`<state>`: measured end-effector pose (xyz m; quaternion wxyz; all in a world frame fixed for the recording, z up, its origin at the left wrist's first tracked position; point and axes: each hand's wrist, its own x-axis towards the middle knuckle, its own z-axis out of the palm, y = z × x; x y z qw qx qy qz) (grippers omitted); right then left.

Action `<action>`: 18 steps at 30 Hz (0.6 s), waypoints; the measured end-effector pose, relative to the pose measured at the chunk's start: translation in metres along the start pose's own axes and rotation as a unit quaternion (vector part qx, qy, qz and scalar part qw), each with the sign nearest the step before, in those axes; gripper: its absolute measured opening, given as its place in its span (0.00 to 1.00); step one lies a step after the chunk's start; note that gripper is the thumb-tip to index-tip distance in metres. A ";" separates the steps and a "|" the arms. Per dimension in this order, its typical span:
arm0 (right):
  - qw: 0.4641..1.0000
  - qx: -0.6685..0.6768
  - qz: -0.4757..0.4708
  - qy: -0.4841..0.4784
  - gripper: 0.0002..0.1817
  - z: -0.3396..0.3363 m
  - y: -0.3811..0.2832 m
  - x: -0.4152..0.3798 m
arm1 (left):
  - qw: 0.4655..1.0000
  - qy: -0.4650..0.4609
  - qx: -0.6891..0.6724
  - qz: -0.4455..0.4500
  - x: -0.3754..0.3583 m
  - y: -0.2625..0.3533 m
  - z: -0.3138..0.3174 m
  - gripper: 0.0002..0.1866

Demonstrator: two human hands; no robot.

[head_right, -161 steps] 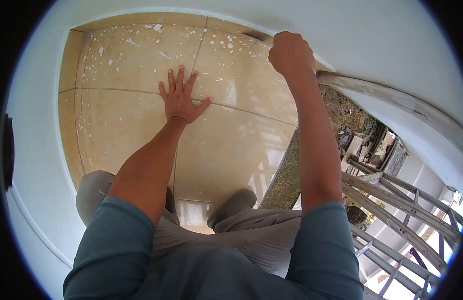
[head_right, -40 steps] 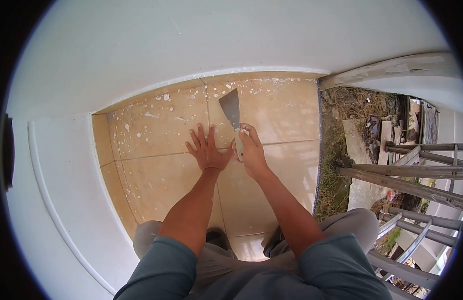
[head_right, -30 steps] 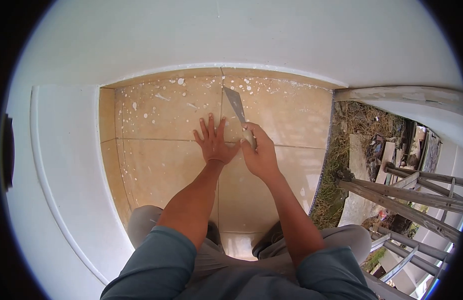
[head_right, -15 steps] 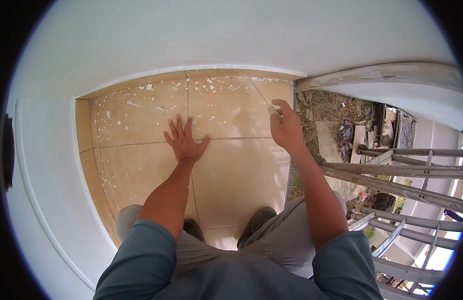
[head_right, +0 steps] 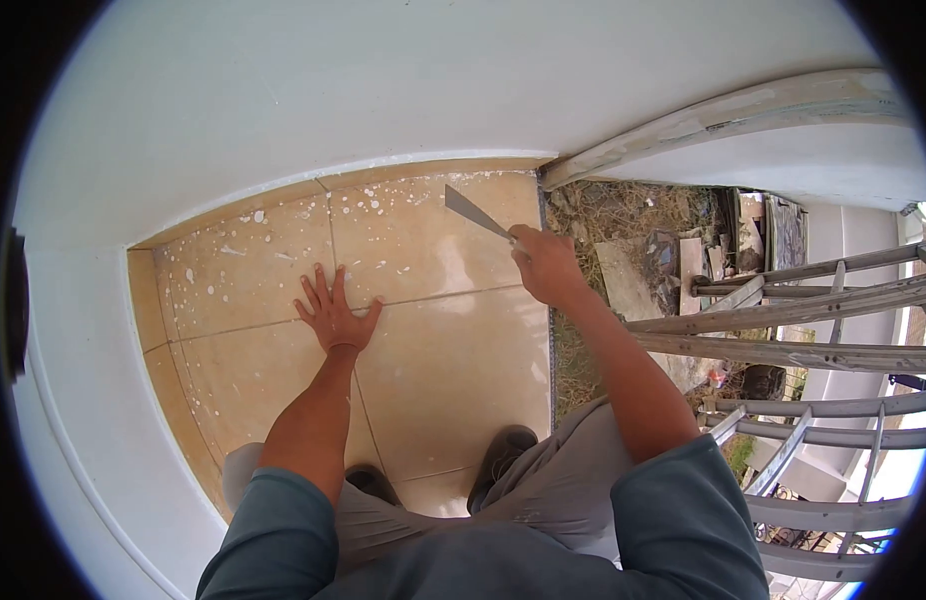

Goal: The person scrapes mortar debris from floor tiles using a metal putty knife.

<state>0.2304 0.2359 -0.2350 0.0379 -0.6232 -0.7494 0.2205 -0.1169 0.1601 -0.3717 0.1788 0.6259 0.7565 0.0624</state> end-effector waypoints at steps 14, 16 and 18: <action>0.970 0.164 0.175 0.041 0.18 0.061 0.177 0.022 | 0.998 0.031 0.040 0.023 -0.002 0.005 0.006 0.49; 0.968 0.193 0.157 0.045 0.18 0.057 0.164 0.030 | 0.998 0.033 0.050 0.024 -0.005 0.004 0.006 0.49; 0.944 0.286 0.164 0.021 0.17 0.018 0.119 0.028 | 0.998 0.031 0.055 0.019 -0.006 0.008 0.005 0.49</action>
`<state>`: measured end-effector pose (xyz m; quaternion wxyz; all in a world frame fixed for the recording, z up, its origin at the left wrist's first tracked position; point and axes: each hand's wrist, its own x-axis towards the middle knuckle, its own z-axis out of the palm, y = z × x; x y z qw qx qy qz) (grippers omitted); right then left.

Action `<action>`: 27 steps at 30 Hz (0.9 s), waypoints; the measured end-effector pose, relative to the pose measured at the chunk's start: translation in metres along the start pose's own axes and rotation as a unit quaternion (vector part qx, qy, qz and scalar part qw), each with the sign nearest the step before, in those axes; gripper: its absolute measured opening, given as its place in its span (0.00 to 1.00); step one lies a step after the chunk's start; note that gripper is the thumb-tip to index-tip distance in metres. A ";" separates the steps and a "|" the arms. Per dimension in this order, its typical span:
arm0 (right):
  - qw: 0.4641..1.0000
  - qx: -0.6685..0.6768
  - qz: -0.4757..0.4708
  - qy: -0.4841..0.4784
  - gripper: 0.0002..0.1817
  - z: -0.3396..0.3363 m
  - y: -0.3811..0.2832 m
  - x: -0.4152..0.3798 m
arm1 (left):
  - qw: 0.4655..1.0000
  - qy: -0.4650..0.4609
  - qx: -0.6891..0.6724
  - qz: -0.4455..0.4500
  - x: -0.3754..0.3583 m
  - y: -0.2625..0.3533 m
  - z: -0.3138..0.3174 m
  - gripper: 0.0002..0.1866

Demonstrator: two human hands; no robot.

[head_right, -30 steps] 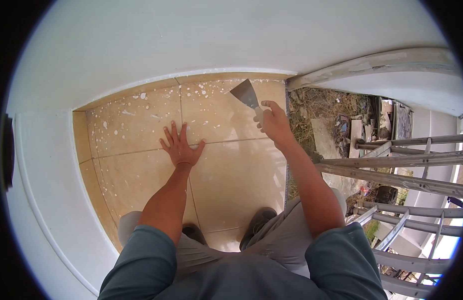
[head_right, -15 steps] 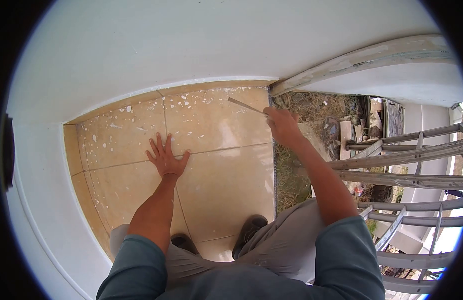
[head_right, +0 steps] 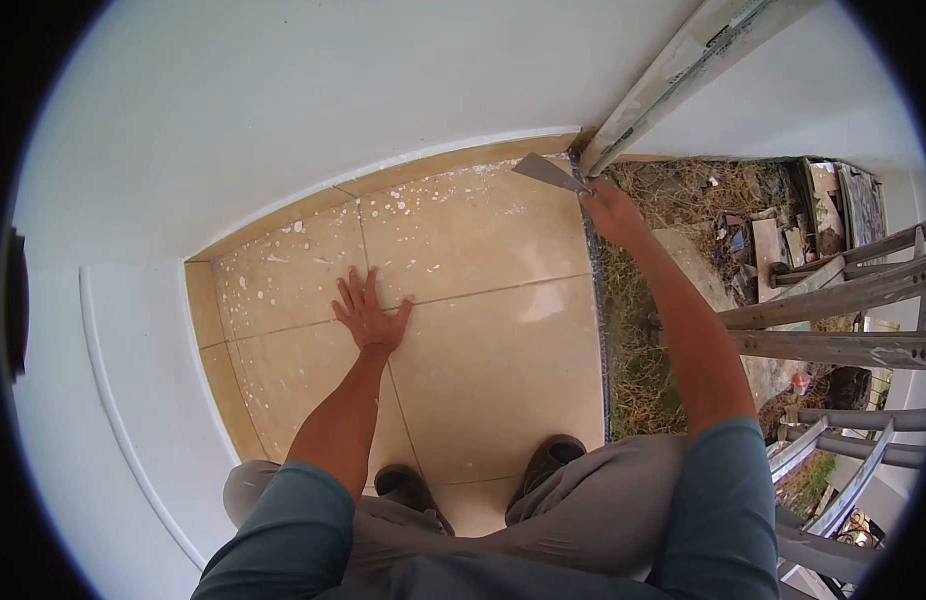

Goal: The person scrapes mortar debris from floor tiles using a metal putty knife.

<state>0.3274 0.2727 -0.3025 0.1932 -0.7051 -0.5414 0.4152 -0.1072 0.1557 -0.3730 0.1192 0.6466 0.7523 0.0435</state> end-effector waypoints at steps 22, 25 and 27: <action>0.954 -0.064 0.126 -0.266 0.28 0.049 -0.093 -0.023 | 0.956 -0.157 -0.099 0.226 0.020 0.138 -0.371 0.35; 0.939 0.238 0.165 -0.186 0.24 0.121 -0.076 -0.049 | 0.951 -0.205 -0.125 0.193 0.037 0.116 -0.379 0.35; 0.896 0.399 0.169 -0.096 0.23 0.164 -0.088 -0.065 | 0.945 -0.260 -0.079 0.183 0.067 0.097 -0.357 0.35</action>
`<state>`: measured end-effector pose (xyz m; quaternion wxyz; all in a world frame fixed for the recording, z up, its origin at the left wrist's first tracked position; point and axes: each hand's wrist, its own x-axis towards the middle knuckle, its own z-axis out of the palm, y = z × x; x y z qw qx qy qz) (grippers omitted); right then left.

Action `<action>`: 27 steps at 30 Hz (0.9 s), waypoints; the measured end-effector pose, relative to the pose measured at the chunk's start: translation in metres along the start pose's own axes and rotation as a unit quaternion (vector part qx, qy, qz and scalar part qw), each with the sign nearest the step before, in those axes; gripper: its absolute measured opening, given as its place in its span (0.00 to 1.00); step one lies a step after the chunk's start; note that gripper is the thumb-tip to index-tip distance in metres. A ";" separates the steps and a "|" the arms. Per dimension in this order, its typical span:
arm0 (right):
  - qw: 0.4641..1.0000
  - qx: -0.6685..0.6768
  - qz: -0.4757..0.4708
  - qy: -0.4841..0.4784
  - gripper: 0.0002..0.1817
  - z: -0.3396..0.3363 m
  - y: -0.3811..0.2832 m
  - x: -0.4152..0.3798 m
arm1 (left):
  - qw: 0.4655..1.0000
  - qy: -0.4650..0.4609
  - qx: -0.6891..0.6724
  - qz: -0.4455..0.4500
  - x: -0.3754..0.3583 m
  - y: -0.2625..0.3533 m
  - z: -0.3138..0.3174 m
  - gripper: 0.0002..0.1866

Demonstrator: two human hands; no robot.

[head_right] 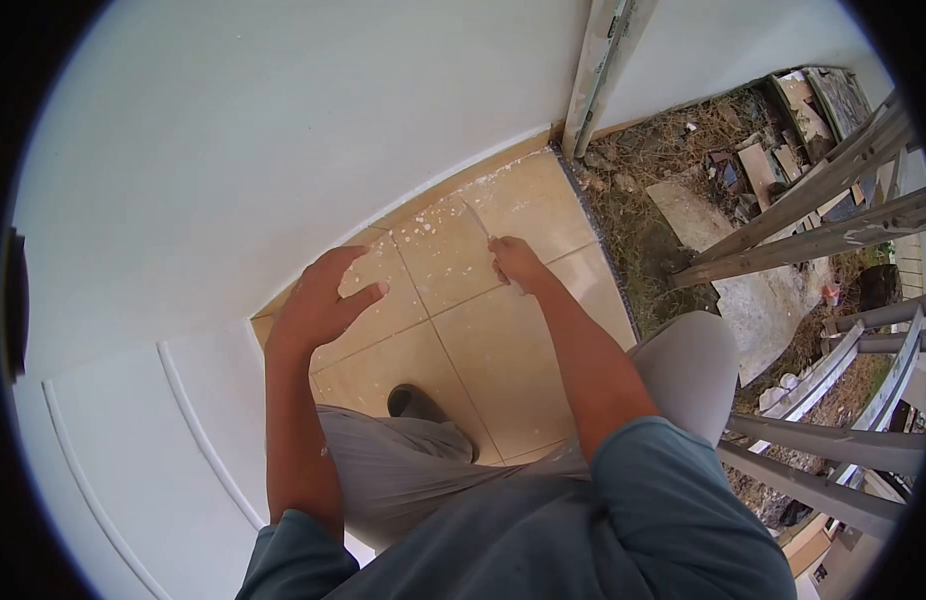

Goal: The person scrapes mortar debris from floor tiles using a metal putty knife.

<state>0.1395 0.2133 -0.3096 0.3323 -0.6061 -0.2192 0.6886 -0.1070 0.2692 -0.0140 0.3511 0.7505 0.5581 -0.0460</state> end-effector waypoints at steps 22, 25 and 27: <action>0.845 0.475 -0.141 0.203 0.11 0.228 -0.012 0.076 | 0.986 -0.106 0.047 0.124 0.065 -0.073 0.021 0.34; 0.827 0.507 -0.137 0.200 0.11 0.234 -0.027 0.078 | 0.988 -0.131 0.065 -0.051 0.030 -0.135 0.016 0.35; 0.825 0.513 -0.137 0.194 0.11 0.234 -0.030 0.081 | 0.979 -0.129 0.096 -0.125 0.015 -0.167 0.021 0.36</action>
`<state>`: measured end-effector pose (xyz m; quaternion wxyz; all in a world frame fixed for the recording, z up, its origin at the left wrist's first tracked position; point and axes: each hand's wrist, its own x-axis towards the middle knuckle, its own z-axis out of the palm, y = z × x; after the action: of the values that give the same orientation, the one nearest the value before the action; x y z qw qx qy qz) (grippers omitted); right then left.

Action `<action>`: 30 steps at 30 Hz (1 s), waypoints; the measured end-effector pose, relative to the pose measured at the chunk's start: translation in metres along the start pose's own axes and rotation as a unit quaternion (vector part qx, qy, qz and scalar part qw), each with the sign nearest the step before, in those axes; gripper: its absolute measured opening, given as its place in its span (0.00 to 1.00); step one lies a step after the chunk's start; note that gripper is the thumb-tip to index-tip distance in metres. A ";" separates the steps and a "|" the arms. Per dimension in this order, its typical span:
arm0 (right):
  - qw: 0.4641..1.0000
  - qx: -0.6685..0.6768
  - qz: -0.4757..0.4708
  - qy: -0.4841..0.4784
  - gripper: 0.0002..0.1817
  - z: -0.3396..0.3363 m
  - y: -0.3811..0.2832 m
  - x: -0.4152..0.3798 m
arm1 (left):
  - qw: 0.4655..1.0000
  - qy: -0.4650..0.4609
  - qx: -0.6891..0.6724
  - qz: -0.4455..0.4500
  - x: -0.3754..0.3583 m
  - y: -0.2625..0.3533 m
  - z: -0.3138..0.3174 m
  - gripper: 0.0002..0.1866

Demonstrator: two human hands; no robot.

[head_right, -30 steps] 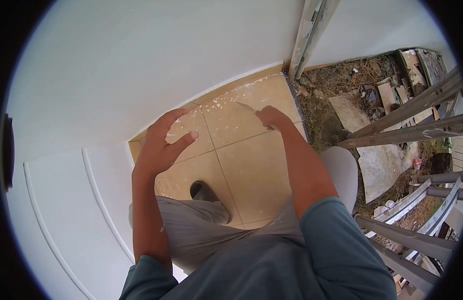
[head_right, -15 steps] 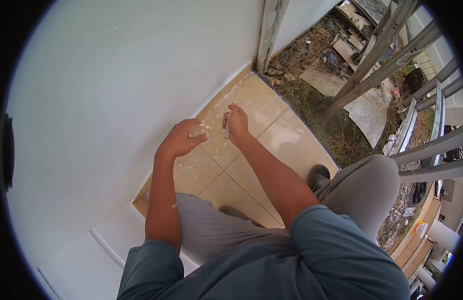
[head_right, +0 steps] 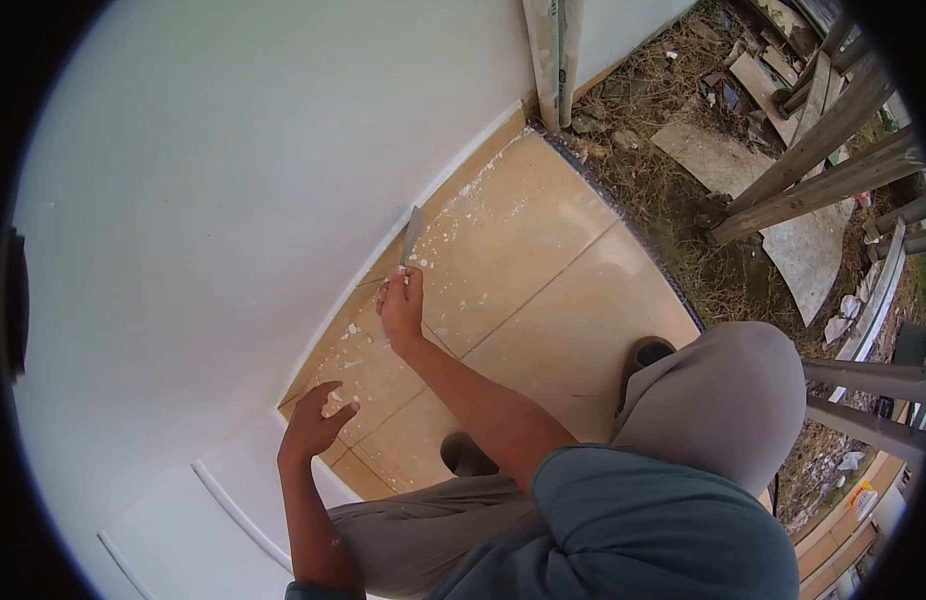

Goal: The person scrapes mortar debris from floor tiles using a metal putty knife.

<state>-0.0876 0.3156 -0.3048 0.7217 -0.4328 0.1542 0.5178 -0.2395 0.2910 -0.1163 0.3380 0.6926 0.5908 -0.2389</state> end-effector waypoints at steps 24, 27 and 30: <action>0.998 -0.045 -0.036 0.025 0.13 -0.007 -0.080 0.044 | 0.997 -0.026 -0.059 0.036 0.077 0.057 0.009 0.35; 0.996 -0.081 -0.032 0.037 0.13 -0.008 -0.087 0.045 | 0.997 -0.024 -0.069 0.035 0.077 0.045 0.019 0.35; 0.991 -0.100 -0.087 0.017 0.12 -0.023 -0.094 0.071 | 0.997 -0.035 -0.061 0.015 0.069 0.033 0.022 0.35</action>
<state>0.0300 0.3330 -0.3222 0.7146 -0.5232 0.0754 0.4582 -0.1927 0.3175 -0.1752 0.4033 0.6708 0.5817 -0.2213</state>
